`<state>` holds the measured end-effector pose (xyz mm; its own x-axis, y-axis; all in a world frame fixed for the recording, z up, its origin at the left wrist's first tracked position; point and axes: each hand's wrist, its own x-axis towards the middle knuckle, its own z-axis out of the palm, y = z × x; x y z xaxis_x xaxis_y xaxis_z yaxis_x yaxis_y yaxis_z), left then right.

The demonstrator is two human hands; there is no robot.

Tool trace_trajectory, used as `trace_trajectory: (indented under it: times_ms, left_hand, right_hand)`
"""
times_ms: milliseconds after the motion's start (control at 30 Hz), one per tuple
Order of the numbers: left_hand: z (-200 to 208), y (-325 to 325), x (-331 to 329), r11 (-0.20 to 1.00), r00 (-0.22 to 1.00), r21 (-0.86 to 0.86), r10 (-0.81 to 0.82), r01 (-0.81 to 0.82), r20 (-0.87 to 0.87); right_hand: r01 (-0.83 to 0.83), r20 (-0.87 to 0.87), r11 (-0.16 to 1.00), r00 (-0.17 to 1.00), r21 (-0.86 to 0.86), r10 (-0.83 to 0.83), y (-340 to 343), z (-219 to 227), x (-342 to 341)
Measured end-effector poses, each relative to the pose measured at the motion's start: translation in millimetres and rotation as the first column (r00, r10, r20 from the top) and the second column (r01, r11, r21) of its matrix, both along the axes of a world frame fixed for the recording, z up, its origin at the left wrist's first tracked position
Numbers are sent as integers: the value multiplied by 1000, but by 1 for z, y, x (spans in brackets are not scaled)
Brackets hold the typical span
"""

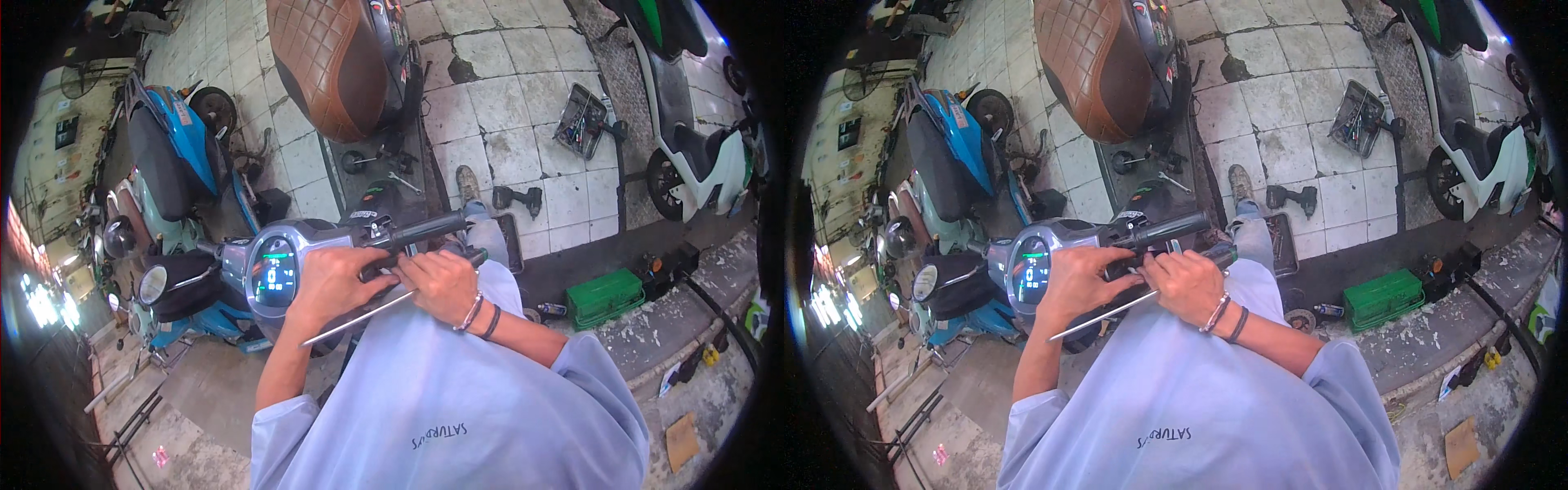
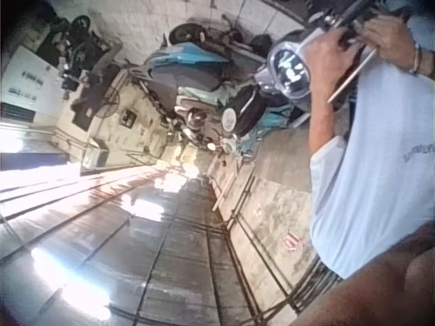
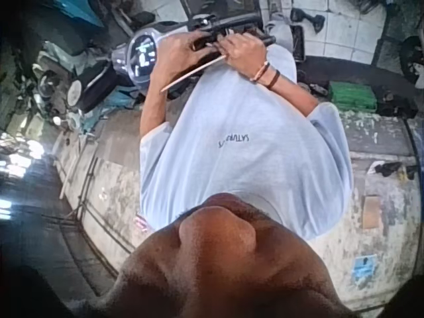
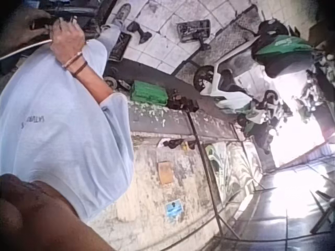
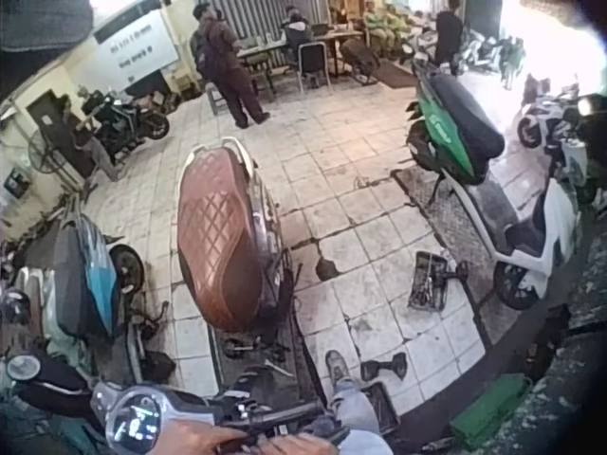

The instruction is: The person unscrews the housing on a motorcycle handlebar and adjusts the brake lever assembly using a screwdriver.

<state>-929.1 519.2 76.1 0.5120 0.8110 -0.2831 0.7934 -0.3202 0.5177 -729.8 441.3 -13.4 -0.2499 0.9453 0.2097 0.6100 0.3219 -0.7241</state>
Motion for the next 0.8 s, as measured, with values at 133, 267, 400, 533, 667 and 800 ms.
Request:
trace_trajectory:
  times_ms: [133,267,400,533,667,800]
  left_hand:
    - [16,19,15,976,975,-212,-93,49,-203]
    - [1,21,12,970,963,-197,-183,144,-198]
    - [-7,15,7,976,969,-130,-194,175,-150]
    - [-8,13,5,985,984,-126,-137,122,-116]
    - [-10,4,5,998,999,-60,-32,32,-3]
    - [-15,5,7,999,999,-39,4,-5,-47]
  right_hand:
    - [14,3,999,1000,-37,-14,-4,-3,2]
    - [12,15,1000,1000,-17,-12,-5,-5,0]
    - [47,17,999,999,14,-47,-4,-2,1]
    - [101,-8,995,995,-16,-101,-4,-2,3]
    - [95,13,994,995,-47,-95,-2,-3,5]
    - [34,27,997,999,-69,-32,6,-5,6]
